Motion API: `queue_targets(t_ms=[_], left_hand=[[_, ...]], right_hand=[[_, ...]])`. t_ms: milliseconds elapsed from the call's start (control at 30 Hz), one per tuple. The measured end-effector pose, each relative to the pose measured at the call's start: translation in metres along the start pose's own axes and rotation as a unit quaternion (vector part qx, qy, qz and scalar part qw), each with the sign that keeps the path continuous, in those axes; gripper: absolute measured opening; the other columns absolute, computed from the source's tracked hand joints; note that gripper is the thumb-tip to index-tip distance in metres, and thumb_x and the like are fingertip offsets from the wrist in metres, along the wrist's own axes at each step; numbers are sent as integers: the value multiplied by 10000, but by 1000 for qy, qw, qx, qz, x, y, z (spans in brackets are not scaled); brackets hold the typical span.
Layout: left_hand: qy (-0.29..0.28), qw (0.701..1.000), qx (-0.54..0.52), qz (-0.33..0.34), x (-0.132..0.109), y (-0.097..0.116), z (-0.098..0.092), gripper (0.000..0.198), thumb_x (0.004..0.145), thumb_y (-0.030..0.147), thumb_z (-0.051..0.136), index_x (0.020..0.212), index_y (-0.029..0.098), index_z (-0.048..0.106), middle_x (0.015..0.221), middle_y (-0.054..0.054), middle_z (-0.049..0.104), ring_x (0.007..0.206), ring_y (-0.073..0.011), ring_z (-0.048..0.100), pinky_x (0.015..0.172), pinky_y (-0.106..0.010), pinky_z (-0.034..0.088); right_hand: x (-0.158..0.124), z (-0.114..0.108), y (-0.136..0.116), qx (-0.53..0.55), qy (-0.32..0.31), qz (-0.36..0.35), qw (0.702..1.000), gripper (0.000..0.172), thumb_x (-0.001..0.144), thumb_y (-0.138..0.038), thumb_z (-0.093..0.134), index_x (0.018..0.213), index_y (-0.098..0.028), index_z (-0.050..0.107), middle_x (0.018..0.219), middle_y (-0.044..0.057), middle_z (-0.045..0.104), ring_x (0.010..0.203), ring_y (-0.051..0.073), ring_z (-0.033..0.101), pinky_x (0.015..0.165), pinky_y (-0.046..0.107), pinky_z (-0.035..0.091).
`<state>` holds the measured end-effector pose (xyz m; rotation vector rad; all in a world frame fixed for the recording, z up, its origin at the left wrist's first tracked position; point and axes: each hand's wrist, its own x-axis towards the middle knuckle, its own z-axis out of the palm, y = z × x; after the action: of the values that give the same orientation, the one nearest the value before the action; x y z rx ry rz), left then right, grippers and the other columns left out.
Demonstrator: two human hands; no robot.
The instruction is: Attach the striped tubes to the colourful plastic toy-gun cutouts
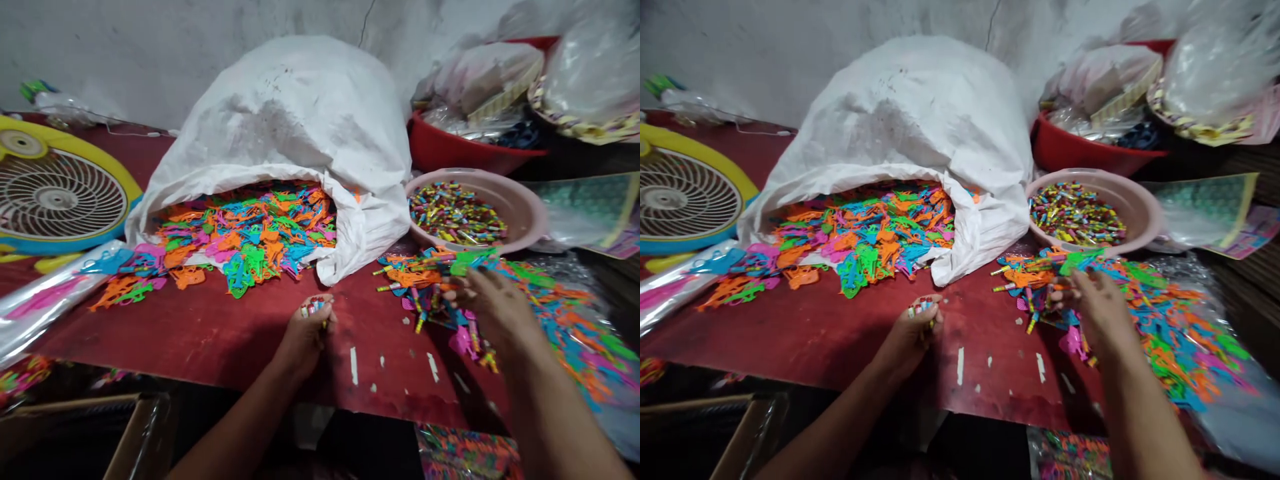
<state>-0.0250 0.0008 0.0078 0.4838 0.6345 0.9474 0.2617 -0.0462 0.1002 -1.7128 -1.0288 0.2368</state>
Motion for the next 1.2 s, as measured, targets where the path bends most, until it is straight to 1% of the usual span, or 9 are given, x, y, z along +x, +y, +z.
queue_targets(t_ms=[67,133,233,300,400,667,867,1100,1200], left_hand=[[5,998,-56,-39,1,0,1,428,705,223,758,1078,142,564,678,20,604,540,-77,525,514,-187,382],[12,992,-99,-73,3,0,1,411,673,149,741,1048,129,573,702,3,626,556,-86,559,536,-195,421],[12,987,-129,-96,5,-2,1,380,650,92,704,1013,110,593,721,-23,656,572,-104,598,563,-212,461],[3,987,-130,-96,6,-3,0,371,641,90,690,1004,102,612,725,-34,672,575,-118,613,572,-226,476],[-19,989,-115,-93,5,-3,-3,323,630,119,680,951,102,645,718,-42,685,566,-130,617,569,-236,475],[-81,990,-78,-83,-4,-1,-7,294,599,234,763,836,87,667,660,-60,674,535,-125,599,550,-228,442],[-4,1000,-10,-18,-7,9,-14,398,623,343,797,880,70,662,650,-65,671,482,-117,566,507,-236,406],[35,991,47,118,1,23,-30,365,741,303,707,1026,108,589,738,-56,691,512,-85,535,465,-194,311],[18,990,56,131,0,21,-31,353,756,320,699,1010,104,583,759,-67,691,535,-86,542,489,-197,325]], right_hand=[[3,-7,1,-9,88,34,996,750,840,-575,625,1414,-142,413,943,218,712,599,262,667,536,410,473],[-18,5,0,-42,111,2,993,854,826,-538,665,1514,-221,269,1147,212,660,784,309,688,606,455,518],[-74,47,-3,-88,-94,-134,983,656,882,-479,613,1472,-304,386,1287,138,595,1077,329,628,821,525,540],[-106,79,-6,-105,-252,-240,932,688,892,-425,620,1508,-323,332,1453,110,474,1298,318,488,1010,530,462],[-125,113,-5,-118,-325,-348,872,809,889,-377,641,1561,-316,194,1559,99,336,1422,302,326,1105,518,371],[-117,133,10,-117,-295,-370,873,677,927,-246,572,1531,-286,270,1464,113,462,1349,272,423,1068,489,394],[-114,142,-8,-70,-344,-354,867,670,923,-260,580,1523,-277,283,1467,110,457,1343,256,437,1078,451,402],[-45,177,-58,-53,-250,-352,900,320,958,-258,490,1260,-211,585,1124,87,650,970,200,634,833,322,502],[-16,212,-71,-221,-252,-398,854,304,921,-203,491,1182,-155,639,1069,116,660,966,229,601,815,327,455]])
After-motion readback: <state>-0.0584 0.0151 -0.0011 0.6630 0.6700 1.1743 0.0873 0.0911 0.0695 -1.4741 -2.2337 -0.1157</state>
